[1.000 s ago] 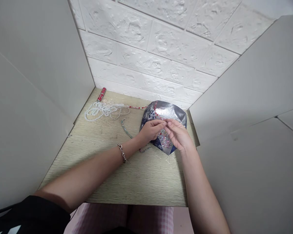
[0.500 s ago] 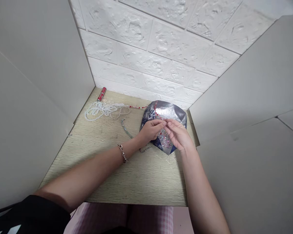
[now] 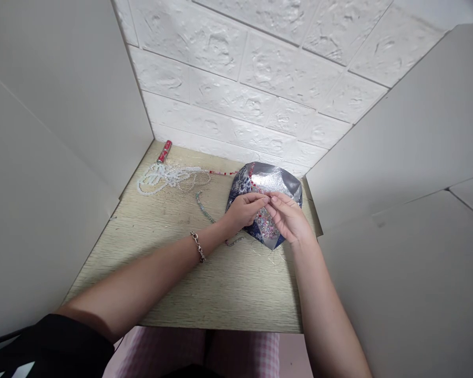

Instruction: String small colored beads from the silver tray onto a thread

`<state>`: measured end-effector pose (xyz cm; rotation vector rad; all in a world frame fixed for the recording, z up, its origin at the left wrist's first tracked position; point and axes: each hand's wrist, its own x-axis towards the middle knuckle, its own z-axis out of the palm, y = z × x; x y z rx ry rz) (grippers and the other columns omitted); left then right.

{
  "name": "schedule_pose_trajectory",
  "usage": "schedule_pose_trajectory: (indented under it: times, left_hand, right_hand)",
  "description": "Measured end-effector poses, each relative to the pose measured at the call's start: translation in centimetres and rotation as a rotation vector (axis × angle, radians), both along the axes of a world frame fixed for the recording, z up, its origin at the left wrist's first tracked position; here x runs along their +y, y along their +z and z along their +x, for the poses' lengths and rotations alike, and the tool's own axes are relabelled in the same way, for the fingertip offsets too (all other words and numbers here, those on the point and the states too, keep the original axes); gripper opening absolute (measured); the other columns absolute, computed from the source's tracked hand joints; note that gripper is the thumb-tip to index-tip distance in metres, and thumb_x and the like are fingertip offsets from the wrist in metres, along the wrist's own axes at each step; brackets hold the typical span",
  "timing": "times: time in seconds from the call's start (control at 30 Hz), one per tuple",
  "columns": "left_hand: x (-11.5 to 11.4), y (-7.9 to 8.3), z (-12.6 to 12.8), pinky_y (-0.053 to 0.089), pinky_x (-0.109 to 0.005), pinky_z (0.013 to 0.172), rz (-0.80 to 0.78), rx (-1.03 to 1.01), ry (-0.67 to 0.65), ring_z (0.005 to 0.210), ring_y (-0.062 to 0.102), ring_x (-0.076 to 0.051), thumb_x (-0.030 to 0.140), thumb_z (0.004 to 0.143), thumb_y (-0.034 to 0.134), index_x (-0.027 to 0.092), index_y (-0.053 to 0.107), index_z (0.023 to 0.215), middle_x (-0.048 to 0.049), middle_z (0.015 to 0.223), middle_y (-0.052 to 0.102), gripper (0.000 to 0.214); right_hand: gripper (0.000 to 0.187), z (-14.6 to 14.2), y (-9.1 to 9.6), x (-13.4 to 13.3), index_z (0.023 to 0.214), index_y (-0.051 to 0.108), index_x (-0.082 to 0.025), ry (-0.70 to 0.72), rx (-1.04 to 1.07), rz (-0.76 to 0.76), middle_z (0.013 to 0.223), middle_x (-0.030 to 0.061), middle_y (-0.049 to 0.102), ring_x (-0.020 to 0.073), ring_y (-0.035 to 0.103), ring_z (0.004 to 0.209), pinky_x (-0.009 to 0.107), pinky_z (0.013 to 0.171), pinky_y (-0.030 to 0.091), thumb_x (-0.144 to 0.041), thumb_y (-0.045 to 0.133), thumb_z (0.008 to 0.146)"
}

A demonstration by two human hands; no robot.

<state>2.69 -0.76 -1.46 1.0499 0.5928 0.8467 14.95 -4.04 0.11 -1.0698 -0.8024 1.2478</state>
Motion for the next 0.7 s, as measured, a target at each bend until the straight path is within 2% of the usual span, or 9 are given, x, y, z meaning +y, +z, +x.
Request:
schedule_pose_trajectory:
  times: [0.23,0.5,0.7]
  left_hand:
    - [0.00,0.31,-0.03,0.015,-0.015,0.030,-0.022,0.032,0.009,0.029,0.021,-0.002,0.033,0.072,0.059,0.014,0.058,0.077,0.0101,0.035,0.029,0.020]
    - [0.00,0.27,-0.01,0.014,-0.015,0.030,-0.034,0.013,0.008,0.029,0.022,-0.001,0.035,0.070,0.061,0.014,0.058,0.076,0.0104,0.035,0.029,0.022]
    - [0.01,0.29,0.02,0.014,-0.015,0.030,-0.036,0.029,0.024,0.029,0.022,-0.001,0.034,0.070,0.060,0.014,0.058,0.076,0.0103,0.035,0.030,0.021]
  right_hand:
    - [0.014,0.17,0.11,-0.08,0.071,0.067,-0.020,0.011,0.018,-0.003,0.079,0.0004,0.068,0.0132,0.062,0.084,0.029,0.094,0.044,-0.024,0.074,0.060]
    - [0.014,0.16,0.25,-0.09,0.071,0.068,-0.020,0.027,0.030,-0.007,0.077,-0.0013,0.068,0.0094,0.062,0.078,0.021,0.086,0.048,-0.022,0.075,0.059]
    - [0.012,0.10,0.16,-0.07,0.072,0.069,-0.020,0.026,-0.007,0.018,0.077,-0.0008,0.067,0.0096,0.062,0.079,0.023,0.086,0.047,-0.021,0.073,0.061]
